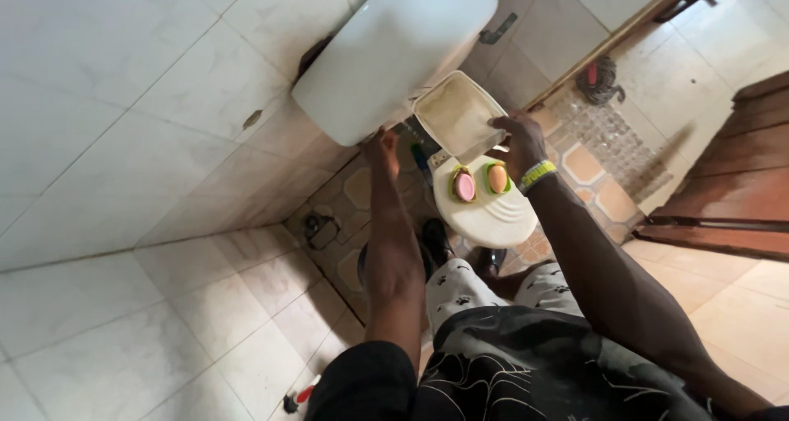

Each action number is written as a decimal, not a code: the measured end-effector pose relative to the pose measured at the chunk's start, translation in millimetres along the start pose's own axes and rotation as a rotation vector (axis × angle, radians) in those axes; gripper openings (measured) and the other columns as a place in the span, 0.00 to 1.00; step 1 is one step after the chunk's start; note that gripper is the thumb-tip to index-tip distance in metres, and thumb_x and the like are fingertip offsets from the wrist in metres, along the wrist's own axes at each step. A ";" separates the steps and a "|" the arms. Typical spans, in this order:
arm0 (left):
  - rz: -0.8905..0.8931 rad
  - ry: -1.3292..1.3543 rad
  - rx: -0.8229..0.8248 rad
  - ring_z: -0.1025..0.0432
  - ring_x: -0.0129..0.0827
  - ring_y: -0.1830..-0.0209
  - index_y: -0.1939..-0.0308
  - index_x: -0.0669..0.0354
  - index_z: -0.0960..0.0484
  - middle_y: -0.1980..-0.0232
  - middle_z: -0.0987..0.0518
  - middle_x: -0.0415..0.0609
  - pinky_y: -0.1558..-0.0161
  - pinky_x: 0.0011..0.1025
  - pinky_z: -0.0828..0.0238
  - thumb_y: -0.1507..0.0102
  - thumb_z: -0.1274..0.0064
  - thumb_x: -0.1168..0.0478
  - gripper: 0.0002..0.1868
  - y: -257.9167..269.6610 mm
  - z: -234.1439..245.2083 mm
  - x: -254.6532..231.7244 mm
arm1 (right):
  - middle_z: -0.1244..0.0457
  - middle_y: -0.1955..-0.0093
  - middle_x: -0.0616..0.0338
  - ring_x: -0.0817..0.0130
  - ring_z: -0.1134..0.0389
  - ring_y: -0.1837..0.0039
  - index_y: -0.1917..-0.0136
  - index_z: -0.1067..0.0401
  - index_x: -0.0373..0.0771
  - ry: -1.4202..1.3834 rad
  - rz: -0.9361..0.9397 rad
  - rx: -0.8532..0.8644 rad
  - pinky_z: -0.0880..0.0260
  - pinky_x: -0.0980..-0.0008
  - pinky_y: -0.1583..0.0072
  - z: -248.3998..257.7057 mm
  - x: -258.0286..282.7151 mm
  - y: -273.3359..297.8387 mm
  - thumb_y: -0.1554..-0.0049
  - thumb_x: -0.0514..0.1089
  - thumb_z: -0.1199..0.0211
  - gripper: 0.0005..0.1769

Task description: The person washes a plastic container in a bucket of water and wipes the surfaces of the toilet tank, lid, and sink by hand.

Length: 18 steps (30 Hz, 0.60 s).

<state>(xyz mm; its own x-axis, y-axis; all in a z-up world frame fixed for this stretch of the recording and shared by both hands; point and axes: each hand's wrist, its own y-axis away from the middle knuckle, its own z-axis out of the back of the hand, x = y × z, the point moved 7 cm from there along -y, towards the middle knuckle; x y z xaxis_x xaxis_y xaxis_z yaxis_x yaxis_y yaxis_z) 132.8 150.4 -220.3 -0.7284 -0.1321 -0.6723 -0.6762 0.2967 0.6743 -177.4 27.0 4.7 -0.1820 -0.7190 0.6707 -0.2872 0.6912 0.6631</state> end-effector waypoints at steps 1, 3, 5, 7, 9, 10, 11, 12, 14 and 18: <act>0.012 0.075 0.032 0.30 0.46 0.47 0.31 0.55 0.39 0.41 0.29 0.57 0.46 0.44 0.23 0.37 0.48 0.68 0.31 -1.1 -3.9 2.9 | 0.35 0.54 0.55 0.60 0.30 0.51 0.50 0.31 0.37 -0.056 -0.059 0.038 0.23 0.53 0.48 -5.1 -3.7 0.8 0.47 0.42 0.35 0.13; 0.054 0.176 0.101 0.28 0.49 0.49 0.34 0.61 0.35 0.44 0.28 0.60 0.47 0.47 0.21 0.34 0.51 0.67 0.24 -4.8 -12.9 3.0 | 0.34 0.53 0.51 0.57 0.29 0.50 0.49 0.30 0.34 -0.147 -0.170 0.077 0.23 0.51 0.45 0.6 -9.6 1.1 0.47 0.42 0.38 0.14; 0.122 0.221 0.161 0.24 0.54 0.48 0.38 0.75 0.33 0.45 0.27 0.63 0.46 0.52 0.20 0.30 0.52 0.64 0.20 2.9 -13.1 8.2 | 0.36 0.55 0.50 0.56 0.31 0.51 0.48 0.30 0.34 -0.219 -0.244 0.137 0.23 0.50 0.45 22.6 -24.0 3.2 0.45 0.43 0.38 0.14; 0.088 0.135 0.267 0.25 0.50 0.46 0.37 0.62 0.31 0.43 0.25 0.57 0.44 0.51 0.22 0.33 0.50 0.63 0.20 9.7 -13.9 6.7 | 0.41 0.58 0.53 0.56 0.34 0.54 0.46 0.30 0.35 -0.280 -0.254 0.238 0.23 0.49 0.46 48.5 -25.3 -7.7 0.42 0.45 0.37 0.15; 0.075 0.141 0.329 0.25 0.50 0.44 0.38 0.59 0.30 0.40 0.23 0.57 0.41 0.52 0.23 0.32 0.49 0.61 0.19 25.0 -10.1 9.5 | 0.40 0.55 0.53 0.57 0.34 0.52 0.46 0.33 0.38 -0.164 -0.162 0.223 0.25 0.50 0.47 81.2 -18.7 -20.6 0.42 0.43 0.38 0.13; 0.079 0.193 0.341 0.24 0.52 0.43 0.40 0.62 0.30 0.38 0.23 0.58 0.40 0.53 0.23 0.31 0.49 0.59 0.18 32.1 -9.1 12.2 | 0.39 0.53 0.53 0.57 0.34 0.52 0.46 0.34 0.39 -0.105 -0.115 0.215 0.26 0.51 0.47 95.1 -14.1 -25.0 0.42 0.42 0.38 0.12; 0.083 0.245 0.354 0.24 0.54 0.42 0.42 0.66 0.30 0.37 0.23 0.60 0.38 0.54 0.23 0.29 0.49 0.57 0.18 39.1 -9.8 16.0 | 0.38 0.52 0.54 0.58 0.34 0.51 0.45 0.34 0.39 -0.043 -0.081 0.192 0.26 0.52 0.47 108.5 -9.0 -28.8 0.44 0.42 0.39 0.13; 0.076 0.202 0.321 0.24 0.52 0.42 0.39 0.65 0.31 0.37 0.22 0.59 0.39 0.54 0.23 0.31 0.49 0.56 0.21 46.2 -8.1 23.0 | 0.37 0.51 0.54 0.58 0.33 0.50 0.44 0.33 0.39 0.022 -0.047 0.172 0.26 0.53 0.46 121.8 -1.6 -32.1 0.45 0.42 0.40 0.15; 0.059 0.121 0.258 0.23 0.50 0.43 0.33 0.63 0.31 0.38 0.22 0.57 0.41 0.53 0.23 0.33 0.49 0.55 0.27 58.3 -13.5 36.7 | 0.36 0.50 0.54 0.58 0.32 0.49 0.42 0.33 0.39 0.110 -0.001 0.159 0.26 0.53 0.46 144.7 14.6 -40.8 0.46 0.41 0.41 0.17; 0.050 0.158 0.253 0.23 0.51 0.44 0.32 0.62 0.34 0.38 0.22 0.57 0.43 0.53 0.24 0.33 0.50 0.56 0.27 93.3 -30.8 73.3 | 0.35 0.47 0.54 0.58 0.31 0.47 0.40 0.34 0.40 0.191 -0.005 0.155 0.25 0.52 0.45 199.2 32.2 -64.1 0.47 0.42 0.40 0.21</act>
<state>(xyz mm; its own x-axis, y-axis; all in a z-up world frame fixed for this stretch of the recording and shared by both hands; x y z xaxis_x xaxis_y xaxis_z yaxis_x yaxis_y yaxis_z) 13.0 139.2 -197.2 -0.7819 -0.2508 -0.5707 -0.6042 0.5303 0.5948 -352.2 -54.8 -82.4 -0.0030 -0.6853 0.7283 -0.4311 0.6580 0.6174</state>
